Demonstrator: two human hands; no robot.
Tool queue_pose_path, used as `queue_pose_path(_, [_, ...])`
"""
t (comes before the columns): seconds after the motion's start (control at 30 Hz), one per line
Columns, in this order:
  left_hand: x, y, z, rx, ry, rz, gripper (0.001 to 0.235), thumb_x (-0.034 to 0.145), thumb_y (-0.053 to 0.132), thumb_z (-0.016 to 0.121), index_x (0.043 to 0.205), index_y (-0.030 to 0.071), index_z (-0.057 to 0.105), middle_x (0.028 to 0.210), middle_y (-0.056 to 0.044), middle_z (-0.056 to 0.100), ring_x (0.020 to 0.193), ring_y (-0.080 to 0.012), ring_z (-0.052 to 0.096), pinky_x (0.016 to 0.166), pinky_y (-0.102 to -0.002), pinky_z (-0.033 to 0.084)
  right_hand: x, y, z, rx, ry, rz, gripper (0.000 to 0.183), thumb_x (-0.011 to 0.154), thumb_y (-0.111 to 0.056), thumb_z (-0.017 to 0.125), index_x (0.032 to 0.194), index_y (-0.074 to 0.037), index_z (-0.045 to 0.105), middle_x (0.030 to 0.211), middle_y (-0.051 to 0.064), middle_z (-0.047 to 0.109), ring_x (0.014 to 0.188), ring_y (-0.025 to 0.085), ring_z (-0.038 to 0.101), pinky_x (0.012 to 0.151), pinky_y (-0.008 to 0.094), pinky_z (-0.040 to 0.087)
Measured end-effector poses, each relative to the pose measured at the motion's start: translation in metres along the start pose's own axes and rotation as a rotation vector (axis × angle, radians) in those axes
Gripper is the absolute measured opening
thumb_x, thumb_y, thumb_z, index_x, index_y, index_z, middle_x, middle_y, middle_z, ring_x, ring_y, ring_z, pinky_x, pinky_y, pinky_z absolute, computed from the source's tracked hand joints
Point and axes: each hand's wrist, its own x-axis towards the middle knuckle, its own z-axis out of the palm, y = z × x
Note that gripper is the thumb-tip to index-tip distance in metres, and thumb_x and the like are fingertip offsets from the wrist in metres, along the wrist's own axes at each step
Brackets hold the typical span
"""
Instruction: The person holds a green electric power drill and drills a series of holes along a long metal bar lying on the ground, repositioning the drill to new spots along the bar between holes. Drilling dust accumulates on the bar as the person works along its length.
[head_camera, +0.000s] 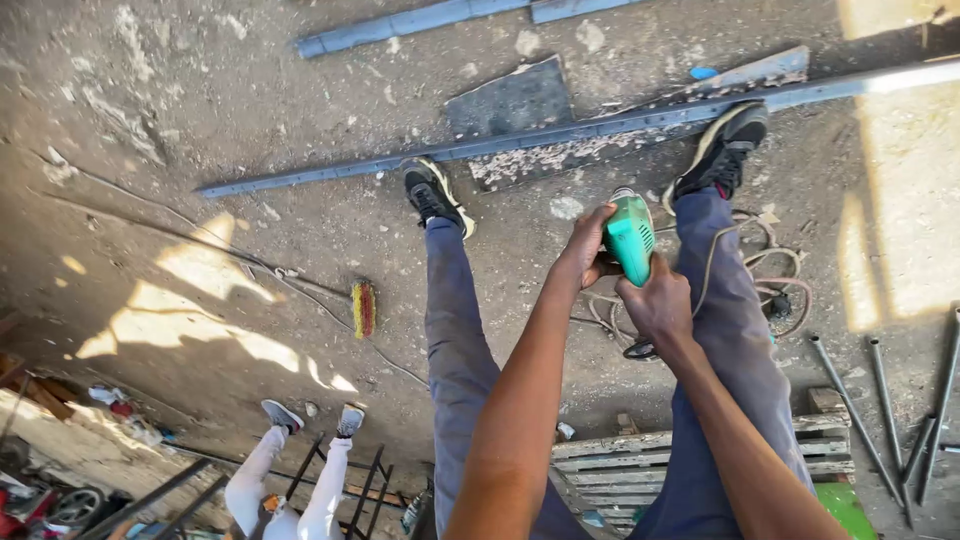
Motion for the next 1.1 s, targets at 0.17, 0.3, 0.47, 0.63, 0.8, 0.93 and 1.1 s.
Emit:
queue_pose_path(0.17, [-0.01, 0.014, -0.045, -0.083, -0.029, -0.03, 0.09, 0.081, 0.051, 0.088, 0.145, 0.004, 0.045, 0.129, -0.029, 0.057, 0.115, -0.0516, 0.059, 0.089, -0.078, 0.046, -0.02, -0.019, 0.033, -0.066, -0.025, -0.128, 0.052, 0.08, -0.03, 0.072, 0.123, -0.002, 0.063, 0.089, 0.038, 0.069, 0.09, 0.058, 0.068, 0.07, 0.067, 0.051])
queue_pose_path(0.3, [0.028, 0.0, -0.088, -0.236, -0.068, -0.082, 0.074, 0.077, 0.041, 0.097, 0.126, 0.0, 0.059, 0.115, -0.024, 0.068, 0.105, -0.0443, 0.068, 0.088, -0.07, 0.051, -0.034, -0.051, 0.039, -0.031, -0.113, -0.18, 0.063, 0.078, -0.025, 0.072, 0.134, 0.0, 0.06, 0.094, 0.042, 0.067, 0.094, 0.061, 0.066, 0.072, 0.07, 0.05])
queue_pose_path(0.47, [0.058, 0.003, -0.098, -0.281, -0.054, -0.016, 0.093, 0.075, 0.032, 0.095, 0.142, -0.002, 0.041, 0.122, -0.027, 0.06, 0.11, -0.0463, 0.065, 0.09, -0.072, 0.05, -0.009, -0.034, 0.066, -0.142, -0.088, -0.293, 0.065, 0.083, -0.027, 0.074, 0.138, 0.004, 0.056, 0.097, 0.04, 0.067, 0.09, 0.059, 0.067, 0.069, 0.065, 0.054])
queue_pose_path(0.63, [0.028, 0.045, -0.075, -0.249, -0.038, 0.044, 0.126, 0.075, 0.033, 0.092, 0.162, 0.005, 0.005, 0.145, -0.034, 0.039, 0.131, -0.0496, 0.05, 0.104, -0.072, 0.042, 0.0, -0.048, 0.062, -0.149, -0.052, -0.32, 0.063, 0.089, -0.022, 0.072, 0.139, 0.009, 0.051, 0.1, 0.042, 0.066, 0.089, 0.062, 0.066, 0.067, 0.067, 0.054])
queue_pose_path(0.8, [0.043, 0.065, -0.073, -0.225, -0.009, 0.053, 0.125, 0.071, 0.033, 0.092, 0.161, 0.008, 0.009, 0.144, -0.033, 0.039, 0.131, -0.0514, 0.05, 0.104, -0.073, 0.043, 0.025, -0.043, 0.078, -0.142, 0.051, -0.344, 0.061, 0.089, -0.032, 0.077, 0.134, 0.002, 0.053, 0.091, 0.038, 0.068, 0.081, 0.06, 0.067, 0.062, 0.066, 0.052])
queue_pose_path(0.93, [0.04, 0.076, -0.08, -0.201, 0.011, 0.071, 0.126, 0.07, 0.035, 0.092, 0.161, 0.008, 0.009, 0.142, -0.032, 0.04, 0.129, -0.0504, 0.051, 0.102, -0.071, 0.045, 0.037, -0.038, 0.094, -0.159, 0.098, -0.38, 0.059, 0.09, -0.035, 0.078, 0.133, -0.002, 0.054, 0.089, 0.034, 0.069, 0.079, 0.057, 0.069, 0.06, 0.064, 0.052])
queue_pose_path(1.1, [0.052, 0.074, -0.089, -0.209, 0.017, 0.058, 0.127, 0.071, 0.034, 0.091, 0.163, 0.009, 0.006, 0.146, -0.034, 0.037, 0.132, -0.0531, 0.048, 0.104, -0.074, 0.042, 0.041, -0.029, 0.105, -0.183, 0.143, -0.434, 0.059, 0.088, -0.034, 0.08, 0.132, -0.003, 0.057, 0.084, 0.033, 0.069, 0.076, 0.055, 0.07, 0.057, 0.062, 0.053])
